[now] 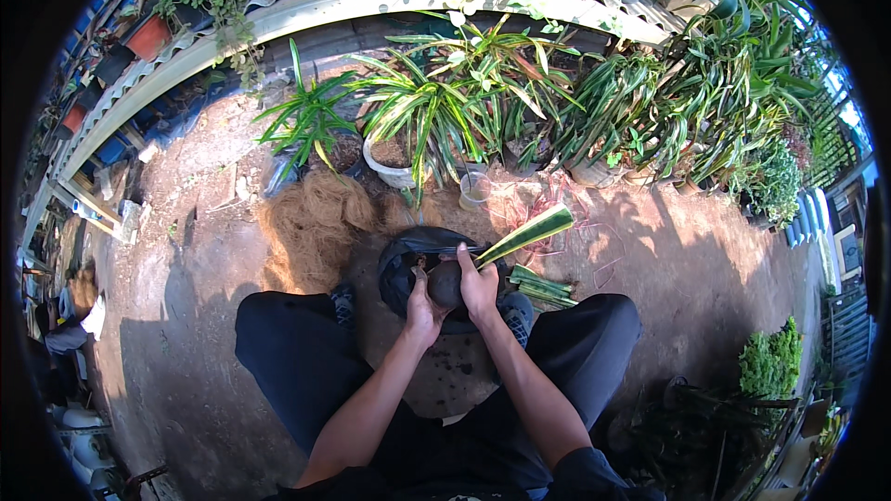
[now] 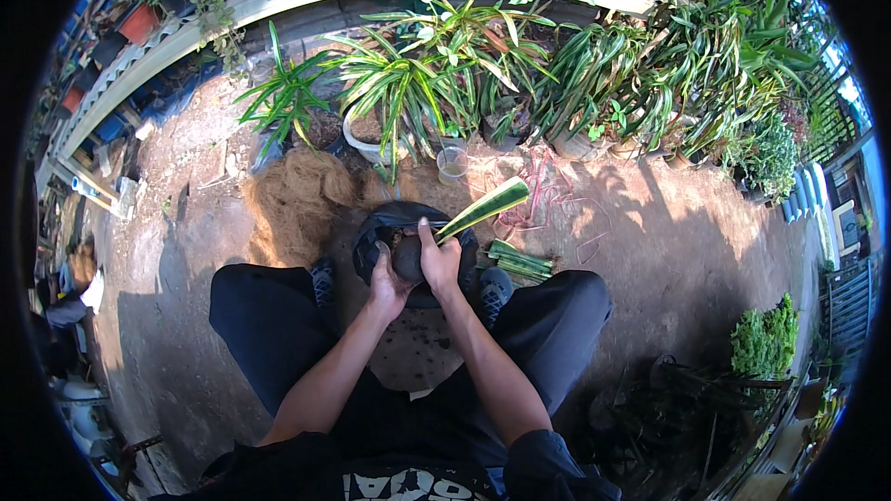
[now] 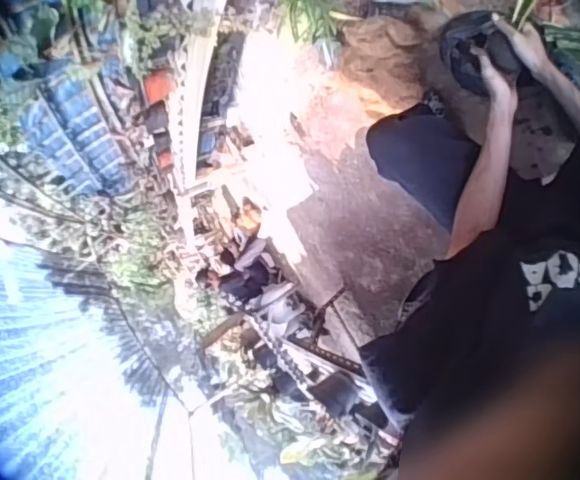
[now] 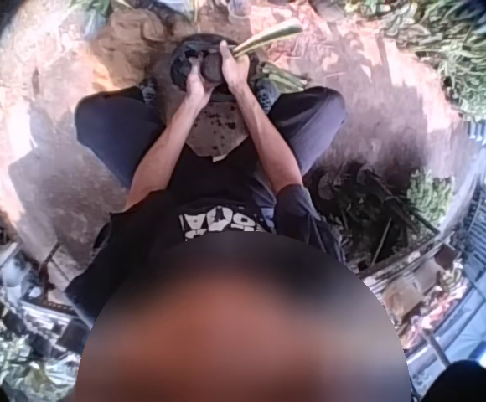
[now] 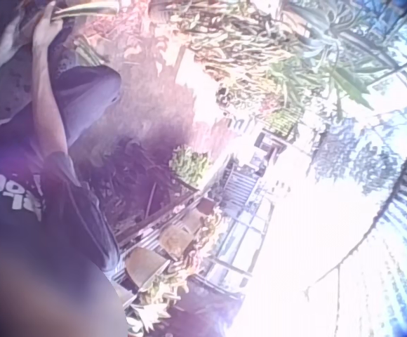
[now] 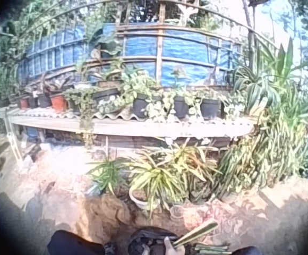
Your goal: The person sits on the ground and wraps a long green plant cutting with a dark material, repeatedly adjusting and tightening the wrap around the cutting. The person handles the cutting and the wrapping material by hand throughout the process.
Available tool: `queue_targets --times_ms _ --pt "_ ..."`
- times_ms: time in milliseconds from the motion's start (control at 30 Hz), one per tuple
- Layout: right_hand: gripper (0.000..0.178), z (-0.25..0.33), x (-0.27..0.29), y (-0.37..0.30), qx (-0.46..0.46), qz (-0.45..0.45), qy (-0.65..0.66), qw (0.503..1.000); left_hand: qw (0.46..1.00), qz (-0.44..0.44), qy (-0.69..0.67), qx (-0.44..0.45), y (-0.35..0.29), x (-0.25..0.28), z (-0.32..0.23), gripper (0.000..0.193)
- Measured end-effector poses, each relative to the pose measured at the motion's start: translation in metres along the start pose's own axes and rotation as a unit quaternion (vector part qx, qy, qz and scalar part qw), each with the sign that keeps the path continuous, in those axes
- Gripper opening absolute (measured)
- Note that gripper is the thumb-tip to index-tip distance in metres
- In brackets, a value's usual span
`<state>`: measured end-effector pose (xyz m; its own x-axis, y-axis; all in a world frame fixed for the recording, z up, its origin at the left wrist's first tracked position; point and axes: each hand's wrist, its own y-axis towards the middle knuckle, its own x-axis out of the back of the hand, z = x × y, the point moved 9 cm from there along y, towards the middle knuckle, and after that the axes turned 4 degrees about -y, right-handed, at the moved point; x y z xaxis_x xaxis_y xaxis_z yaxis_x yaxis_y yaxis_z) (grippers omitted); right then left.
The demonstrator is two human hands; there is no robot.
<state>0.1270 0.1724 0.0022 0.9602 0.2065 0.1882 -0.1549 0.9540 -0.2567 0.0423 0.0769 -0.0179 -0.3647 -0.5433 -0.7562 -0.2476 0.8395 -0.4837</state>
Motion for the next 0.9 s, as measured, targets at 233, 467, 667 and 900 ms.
queue_targets --times_ms 233,467,667,900 --pt "0.043 0.0 0.0 0.0 0.011 -0.006 0.04 0.999 0.996 -0.004 0.079 -0.03 0.005 0.005 0.0 0.052" --pt "0.048 0.006 -0.005 -0.006 0.008 0.012 0.022 1.0 0.995 -0.083 0.041 -0.031 0.012 0.021 0.003 0.05" --pt "0.023 0.07 -0.023 -0.036 0.277 0.154 -0.018 0.948 0.997 -0.028 0.04 0.063 0.008 0.017 0.004 0.043" --pt "0.034 0.051 -0.017 -0.036 0.096 0.09 -0.032 0.991 0.995 -0.04 -0.007 0.091 0.005 0.017 0.006 0.04"
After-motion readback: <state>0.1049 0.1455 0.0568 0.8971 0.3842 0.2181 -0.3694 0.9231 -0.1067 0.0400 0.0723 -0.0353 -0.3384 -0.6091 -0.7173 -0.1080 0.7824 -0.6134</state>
